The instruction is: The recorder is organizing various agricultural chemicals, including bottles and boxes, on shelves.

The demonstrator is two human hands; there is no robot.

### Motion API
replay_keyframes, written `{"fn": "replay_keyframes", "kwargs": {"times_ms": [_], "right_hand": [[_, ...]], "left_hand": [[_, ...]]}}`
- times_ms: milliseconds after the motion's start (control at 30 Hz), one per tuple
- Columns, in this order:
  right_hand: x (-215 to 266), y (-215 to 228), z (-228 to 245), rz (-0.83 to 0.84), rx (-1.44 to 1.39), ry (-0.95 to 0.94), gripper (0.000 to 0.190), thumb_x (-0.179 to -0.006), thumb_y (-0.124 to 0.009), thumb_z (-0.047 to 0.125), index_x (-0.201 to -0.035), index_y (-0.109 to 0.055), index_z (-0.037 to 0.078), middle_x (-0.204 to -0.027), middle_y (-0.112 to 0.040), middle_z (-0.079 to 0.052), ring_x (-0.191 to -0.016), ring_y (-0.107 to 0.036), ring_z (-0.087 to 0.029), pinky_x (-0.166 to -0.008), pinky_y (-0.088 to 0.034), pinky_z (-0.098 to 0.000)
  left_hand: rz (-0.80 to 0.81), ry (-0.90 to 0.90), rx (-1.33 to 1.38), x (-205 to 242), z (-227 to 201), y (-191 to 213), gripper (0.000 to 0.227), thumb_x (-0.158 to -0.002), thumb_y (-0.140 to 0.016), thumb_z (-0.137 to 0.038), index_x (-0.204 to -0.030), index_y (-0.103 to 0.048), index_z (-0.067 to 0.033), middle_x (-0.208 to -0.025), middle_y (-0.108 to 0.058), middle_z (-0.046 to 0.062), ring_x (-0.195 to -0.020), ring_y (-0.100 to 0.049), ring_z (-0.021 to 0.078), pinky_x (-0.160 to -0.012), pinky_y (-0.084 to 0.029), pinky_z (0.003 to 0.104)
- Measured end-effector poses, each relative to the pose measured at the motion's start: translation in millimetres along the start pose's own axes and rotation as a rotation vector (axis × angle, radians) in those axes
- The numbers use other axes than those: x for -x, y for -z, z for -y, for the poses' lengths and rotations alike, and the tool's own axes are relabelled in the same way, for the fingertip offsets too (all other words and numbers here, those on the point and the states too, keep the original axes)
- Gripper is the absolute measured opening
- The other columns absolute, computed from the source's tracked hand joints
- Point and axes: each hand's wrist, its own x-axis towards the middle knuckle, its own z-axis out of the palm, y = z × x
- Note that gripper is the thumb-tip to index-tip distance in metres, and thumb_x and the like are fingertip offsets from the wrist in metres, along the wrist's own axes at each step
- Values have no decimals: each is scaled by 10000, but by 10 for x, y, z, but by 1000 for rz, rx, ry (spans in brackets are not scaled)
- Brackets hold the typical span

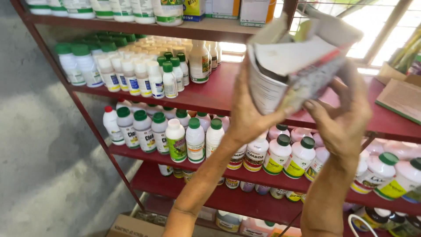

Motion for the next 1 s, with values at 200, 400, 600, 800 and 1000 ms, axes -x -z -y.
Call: {"fn": "replay_keyframes", "kwargs": {"times_ms": [200,400,600,800,1000], "right_hand": [[-410,-1064,-54,97,-94,98,767,-1040,-792,19,-1619,-298,-68,-1603,-435,-182,-1344,-540,-263,-1017,-597,-388],[-1027,-1732,-376,77,-41,205,705,-1033,-853,73,-1555,-385,-1,-1503,-480,-135,-1324,-535,-248,-1019,-542,-369],[-1433,-1997,-692,239,-302,112,430,-1075,-768,82,-1440,-545,32,-1446,-637,-102,-1336,-610,-243,-1049,-597,-400],[-1711,-1937,-1083,227,67,177,266,-1093,-593,2,-1354,-548,-30,-1360,-655,-166,-1313,-616,-241,-1095,-518,-344],[-1694,-1837,-1259,204,295,9,415,-1016,-471,-104,-1413,-530,-1,-1215,-722,-131,-1031,-690,-226,-877,-571,-326]], "left_hand": [[-148,-101,-209,-436,-155,1137,1224,-809,-939,-304,-1640,-66,-87,-1628,-282,233,-1529,-352,364,-1311,-326,467],[-219,-129,-273,-997,248,1740,1200,-807,-947,-336,-1610,-104,-43,-1443,-414,196,-1369,-461,338,-1179,-416,469],[-363,-183,-347,-1292,762,1682,909,-784,-933,-391,-1416,-383,-39,-1337,-470,193,-1240,-503,346,-1037,-448,496],[-494,-71,-577,-1542,1097,1251,942,-722,-848,-507,-1381,-381,-23,-1299,-469,212,-1247,-488,387,-974,-398,569],[-375,68,-749,-1663,1621,988,968,-773,-796,-640,-1399,-382,-29,-1241,-437,263,-1192,-470,416,-951,-378,610]]}}
